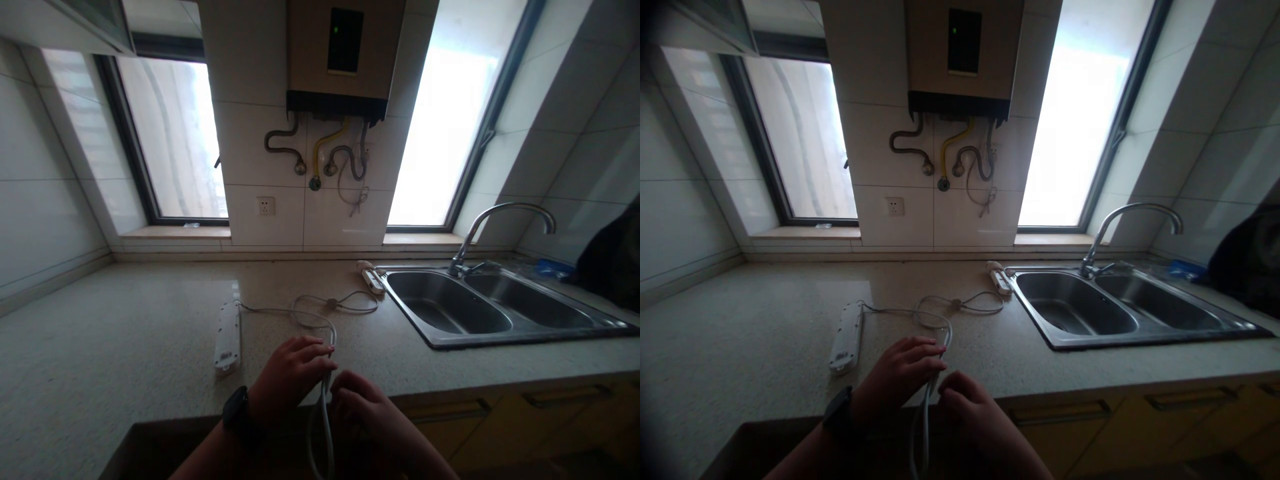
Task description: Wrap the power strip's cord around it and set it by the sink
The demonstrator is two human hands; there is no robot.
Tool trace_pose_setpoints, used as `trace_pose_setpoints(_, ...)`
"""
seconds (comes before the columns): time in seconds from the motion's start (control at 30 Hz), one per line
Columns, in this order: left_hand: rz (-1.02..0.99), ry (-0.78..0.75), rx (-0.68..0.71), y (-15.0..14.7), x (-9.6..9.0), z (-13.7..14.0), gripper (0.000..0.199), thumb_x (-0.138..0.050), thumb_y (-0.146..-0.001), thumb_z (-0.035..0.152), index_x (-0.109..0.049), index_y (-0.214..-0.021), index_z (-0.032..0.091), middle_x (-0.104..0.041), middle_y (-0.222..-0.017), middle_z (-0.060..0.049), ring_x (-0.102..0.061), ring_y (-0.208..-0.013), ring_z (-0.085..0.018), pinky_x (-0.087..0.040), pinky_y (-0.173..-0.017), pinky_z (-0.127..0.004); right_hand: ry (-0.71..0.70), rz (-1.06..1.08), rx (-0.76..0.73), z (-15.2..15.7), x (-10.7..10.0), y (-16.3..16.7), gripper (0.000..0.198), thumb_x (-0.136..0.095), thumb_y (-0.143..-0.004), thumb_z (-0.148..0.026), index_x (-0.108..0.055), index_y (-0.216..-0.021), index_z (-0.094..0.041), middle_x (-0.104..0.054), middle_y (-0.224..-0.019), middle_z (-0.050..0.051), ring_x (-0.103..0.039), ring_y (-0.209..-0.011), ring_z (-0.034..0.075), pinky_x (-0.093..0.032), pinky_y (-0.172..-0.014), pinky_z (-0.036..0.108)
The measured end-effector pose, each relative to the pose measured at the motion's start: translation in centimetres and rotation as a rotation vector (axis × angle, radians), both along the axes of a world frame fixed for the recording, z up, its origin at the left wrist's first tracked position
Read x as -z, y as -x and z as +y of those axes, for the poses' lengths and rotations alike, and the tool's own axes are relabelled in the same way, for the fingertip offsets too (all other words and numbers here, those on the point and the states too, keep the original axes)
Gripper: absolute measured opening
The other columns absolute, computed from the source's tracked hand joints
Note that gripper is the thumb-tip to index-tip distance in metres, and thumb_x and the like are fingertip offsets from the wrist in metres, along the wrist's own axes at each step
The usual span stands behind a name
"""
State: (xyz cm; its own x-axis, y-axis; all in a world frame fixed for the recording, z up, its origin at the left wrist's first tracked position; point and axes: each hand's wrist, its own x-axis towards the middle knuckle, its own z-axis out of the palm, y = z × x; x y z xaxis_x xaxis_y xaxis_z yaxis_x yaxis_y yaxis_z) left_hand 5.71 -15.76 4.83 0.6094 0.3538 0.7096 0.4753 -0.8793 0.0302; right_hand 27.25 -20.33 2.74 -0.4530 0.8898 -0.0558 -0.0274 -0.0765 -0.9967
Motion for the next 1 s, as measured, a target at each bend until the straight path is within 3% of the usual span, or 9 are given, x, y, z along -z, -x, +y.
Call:
trace_pose_setpoints(0.17,0.011,-0.041,-0.036,1.5,-0.7,-0.3,0.022,-0.057,-0.096,0.023,-0.065,-0.115,0.029,-0.063,-0.126,0.007,-0.057,-0.111,-0.014,-0.045,-0.091,-0.031,-0.260,-0.346,0.236,6.0,1.4,-3.3,0.033,-0.054,-0.087,-0.044,-0.055,-0.103,-0.014,-0.059,-0.088,0.007,-0.060,-0.082,0.021,-0.048,-0.068,0.032)
trace_pose_setpoints(0.33,-0.024,-0.047,-0.050,2.8,-1.3,-1.0,0.023,-0.060,-0.094,0.020,-0.062,-0.115,0.027,-0.065,-0.122,0.007,-0.058,-0.101,-0.011,-0.045,-0.087,-0.028,-0.595,-0.770,0.425,12.1,1.2,-4.6,0.028,-0.048,-0.091,-0.026,-0.058,-0.114,-0.014,-0.063,-0.112,0.011,-0.061,-0.096,0.020,-0.048,-0.088,0.034)
trace_pose_setpoints(0.53,-0.148,-0.076,-0.127,4.0,-1.5,-1.9,0.014,-0.068,-0.088,0.022,-0.061,-0.100,0.021,-0.068,-0.095,0.003,-0.056,-0.083,-0.011,-0.042,-0.074,-0.025,-0.757,-0.905,0.385,16.3,0.6,-2.0,0.054,-0.061,-0.078,-0.014,-0.056,-0.132,-0.011,-0.048,-0.141,0.016,-0.044,-0.129,0.032,-0.030,-0.111,0.046)
trace_pose_setpoints(0.67,-0.131,-0.055,-0.251,4.8,-1.3,-2.3,0.009,-0.060,-0.092,0.021,-0.058,-0.085,0.016,-0.060,-0.076,0.000,-0.050,-0.071,-0.012,-0.035,-0.065,-0.026,-0.797,-0.858,0.309,15.7,0.4,0.5,0.051,-0.063,-0.079,-0.018,-0.058,-0.130,-0.014,-0.049,-0.141,0.014,-0.045,-0.128,0.030,-0.033,-0.111,0.045)
trace_pose_setpoints(0.77,-0.131,-0.046,-0.355,5.3,-0.3,-2.3,0.021,-0.059,-0.092,0.022,-0.054,-0.074,0.015,-0.054,-0.067,-0.001,-0.046,-0.062,-0.011,-0.030,-0.060,-0.027,-0.651,-0.630,0.153,13.1,0.1,1.8,0.039,-0.058,-0.087,-0.024,-0.059,-0.125,-0.017,-0.058,-0.127,0.012,-0.056,-0.115,0.023,-0.045,-0.100,0.039)
trace_pose_setpoints(0.8,-0.131,-0.042,-0.380,5.3,0.1,-2.2,0.024,-0.058,-0.093,0.023,-0.052,-0.071,0.015,-0.052,-0.064,0.000,-0.045,-0.059,-0.011,-0.028,-0.058,-0.027,-0.604,-0.551,0.059,12.0,0.0,2.2,0.041,-0.058,-0.088,-0.027,-0.057,-0.128,-0.019,-0.057,-0.130,0.010,-0.055,-0.118,0.022,-0.046,-0.099,0.039)
trace_pose_setpoints(0.87,-0.142,0.022,-0.397,5.2,1.0,-2.2,0.030,-0.053,-0.095,0.024,-0.050,-0.066,0.014,-0.049,-0.060,0.000,-0.044,-0.054,-0.009,-0.027,-0.056,-0.027,-0.657,-0.470,-0.051,10.0,0.0,2.9,0.060,-0.064,-0.086,-0.029,-0.046,-0.143,-0.024,-0.044,-0.147,0.009,-0.043,-0.134,0.023,-0.036,-0.111,0.040)
trace_pose_setpoints(0.93,-0.203,0.256,-0.375,4.6,1.7,-2.5,0.036,-0.047,-0.098,0.031,-0.053,-0.068,0.014,-0.053,-0.060,-0.002,-0.048,-0.054,-0.009,-0.030,-0.055,-0.025,-0.721,-0.478,-0.082,8.6,0.0,3.7,0.059,-0.065,-0.088,-0.033,-0.046,-0.144,-0.028,-0.043,-0.149,0.007,-0.039,-0.138,0.022,-0.030,-0.114,0.040)
trace_pose_setpoints(1.0,-0.348,0.626,-0.303,3.7,2.0,-2.9,0.041,-0.044,-0.100,0.044,-0.057,-0.076,0.013,-0.062,-0.070,-0.005,-0.058,-0.062,-0.011,-0.038,-0.057,-0.021,-0.802,-0.520,-0.069,8.0,0.0,4.4,0.031,-0.060,-0.094,-0.036,-0.064,-0.122,-0.025,-0.061,-0.126,0.007,-0.052,-0.121,0.021,-0.032,-0.108,0.039)
